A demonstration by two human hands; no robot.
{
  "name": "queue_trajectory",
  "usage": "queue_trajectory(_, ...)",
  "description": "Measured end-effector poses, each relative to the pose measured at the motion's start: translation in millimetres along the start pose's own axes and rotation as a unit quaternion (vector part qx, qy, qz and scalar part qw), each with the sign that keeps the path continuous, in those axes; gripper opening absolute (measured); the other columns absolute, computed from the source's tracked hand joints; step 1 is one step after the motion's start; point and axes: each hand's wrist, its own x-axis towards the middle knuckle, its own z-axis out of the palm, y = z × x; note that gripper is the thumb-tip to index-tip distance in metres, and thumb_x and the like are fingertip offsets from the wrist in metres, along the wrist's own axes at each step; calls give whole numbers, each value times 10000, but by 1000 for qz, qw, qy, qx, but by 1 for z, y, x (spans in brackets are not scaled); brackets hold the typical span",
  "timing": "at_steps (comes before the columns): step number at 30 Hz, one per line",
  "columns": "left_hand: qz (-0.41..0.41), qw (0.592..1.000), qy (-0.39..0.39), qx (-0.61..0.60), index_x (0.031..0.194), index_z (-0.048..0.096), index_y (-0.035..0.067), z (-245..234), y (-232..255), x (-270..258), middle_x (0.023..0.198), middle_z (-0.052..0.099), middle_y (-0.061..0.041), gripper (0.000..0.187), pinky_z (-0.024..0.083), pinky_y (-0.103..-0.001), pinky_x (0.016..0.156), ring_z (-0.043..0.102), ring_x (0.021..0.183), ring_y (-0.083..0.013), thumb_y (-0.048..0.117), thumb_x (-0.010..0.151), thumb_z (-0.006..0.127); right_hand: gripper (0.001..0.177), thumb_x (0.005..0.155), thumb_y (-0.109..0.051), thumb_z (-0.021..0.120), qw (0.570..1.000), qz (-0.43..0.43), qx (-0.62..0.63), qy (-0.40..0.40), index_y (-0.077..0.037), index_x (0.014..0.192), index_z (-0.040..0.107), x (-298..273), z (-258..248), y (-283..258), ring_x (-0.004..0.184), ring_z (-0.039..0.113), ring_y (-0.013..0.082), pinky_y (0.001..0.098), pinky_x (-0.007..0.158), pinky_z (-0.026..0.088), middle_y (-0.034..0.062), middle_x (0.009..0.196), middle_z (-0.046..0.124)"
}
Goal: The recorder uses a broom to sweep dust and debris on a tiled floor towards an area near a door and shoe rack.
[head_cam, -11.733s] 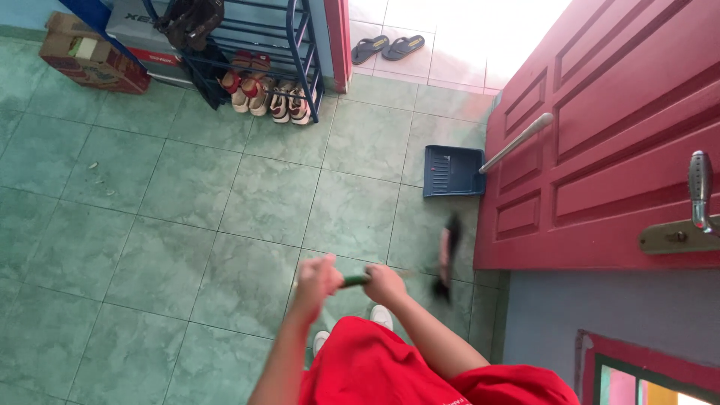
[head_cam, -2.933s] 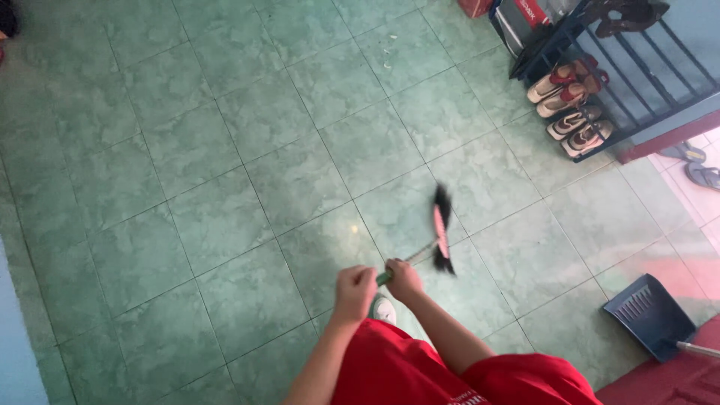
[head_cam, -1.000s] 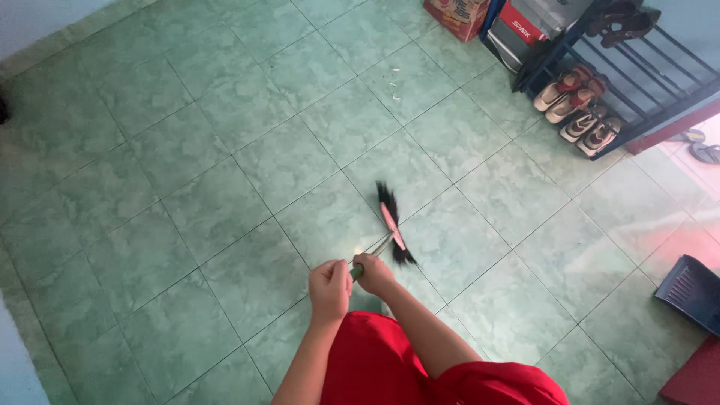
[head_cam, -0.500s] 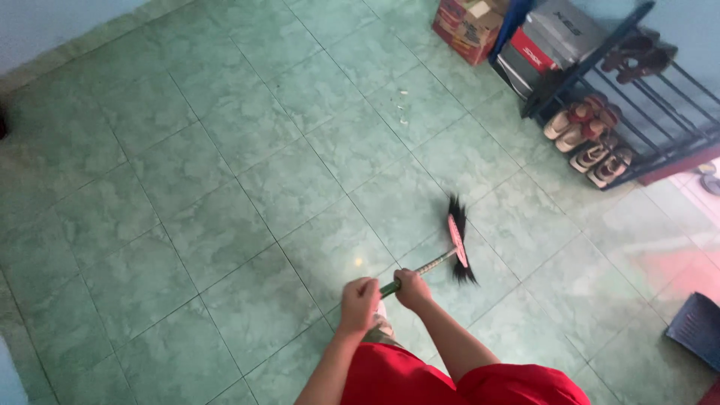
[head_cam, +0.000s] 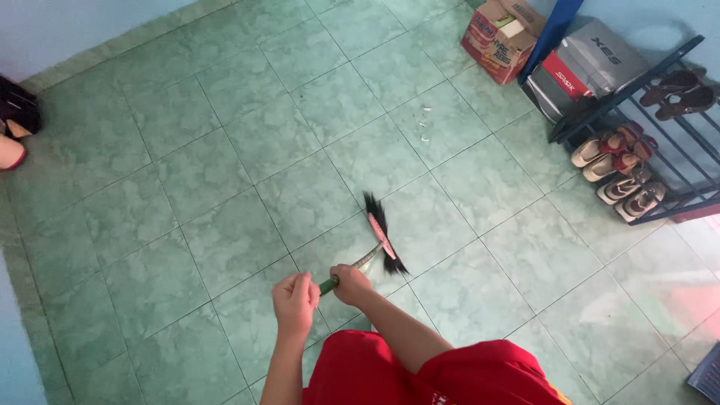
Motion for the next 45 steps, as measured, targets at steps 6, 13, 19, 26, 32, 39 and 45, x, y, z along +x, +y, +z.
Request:
queue_trajectory(6, -41, 997, -54, 30, 535, 480, 59, 48, -27, 13, 476, 473, -3, 432, 295, -297, 424, 409, 431, -90, 137, 953, 553, 103, 806, -112, 665, 997, 24, -4, 72, -106, 907, 647, -3, -23, 57, 994, 657, 383, 488, 821, 533, 137, 1010, 677)
queue_trajectory(13, -62, 991, -118, 14, 520, 454, 57, 61, -49, 40, 464, 453, -5, 448, 265, -300, 426, 380, 431, -86, 119, 948, 570, 107, 799, -110, 658, 993, 86, -27, 82, -103, 904, 636, 5, -42, 96, 981, 664, 383, 486, 815, 544, 128, 998, 680)
queue_trajectory(19, -16, 992, -122, -21, 545, 474, 79, -2, -29, 96, 481, 464, 9, 447, 405, -281, 518, 415, 459, -82, 136, 983, 544, 135, 779, -70, 623, 990, 93, -57, 92, -115, 906, 630, 62, -20, 40, 987, 658, 379, 498, 805, 545, 117, 1024, 659)
queue_trajectory(26, -10, 998, -43, -38, 551, 425, 69, -99, 52, 159, 472, 444, -7, 448, 326, -285, 457, 385, 433, -95, 135, 979, 542, 157, 781, -94, 634, 995, 35, -21, 94, -104, 935, 659, 158, 33, -89, 1009, 665, 381, 496, 815, 546, 126, 1033, 680)
queue_trajectory(32, -11, 999, -33, -15, 531, 409, 66, -143, 71, 199, 452, 437, -16, 452, 288, -295, 419, 381, 410, -101, 129, 960, 536, 150, 807, -86, 635, 998, 26, 27, 46, -101, 954, 664, 202, 65, -136, 1017, 662, 382, 489, 813, 535, 131, 1047, 686)
queue_trajectory(39, -37, 993, -105, 33, 515, 428, 65, -127, 43, 208, 470, 420, 4, 427, 251, -296, 420, 365, 437, -78, 111, 924, 543, 150, 777, -79, 643, 989, 38, 7, 142, -89, 927, 641, 201, 78, -77, 1000, 652, 394, 491, 815, 532, 143, 988, 683)
queue_trajectory(45, -79, 988, -135, 16, 547, 475, 53, -135, 7, 228, 484, 455, 2, 412, 294, -293, 428, 394, 438, -82, 146, 936, 575, 110, 820, -107, 626, 987, 98, -36, 119, -110, 927, 649, 206, 70, -47, 991, 655, 391, 494, 811, 535, 140, 995, 674)
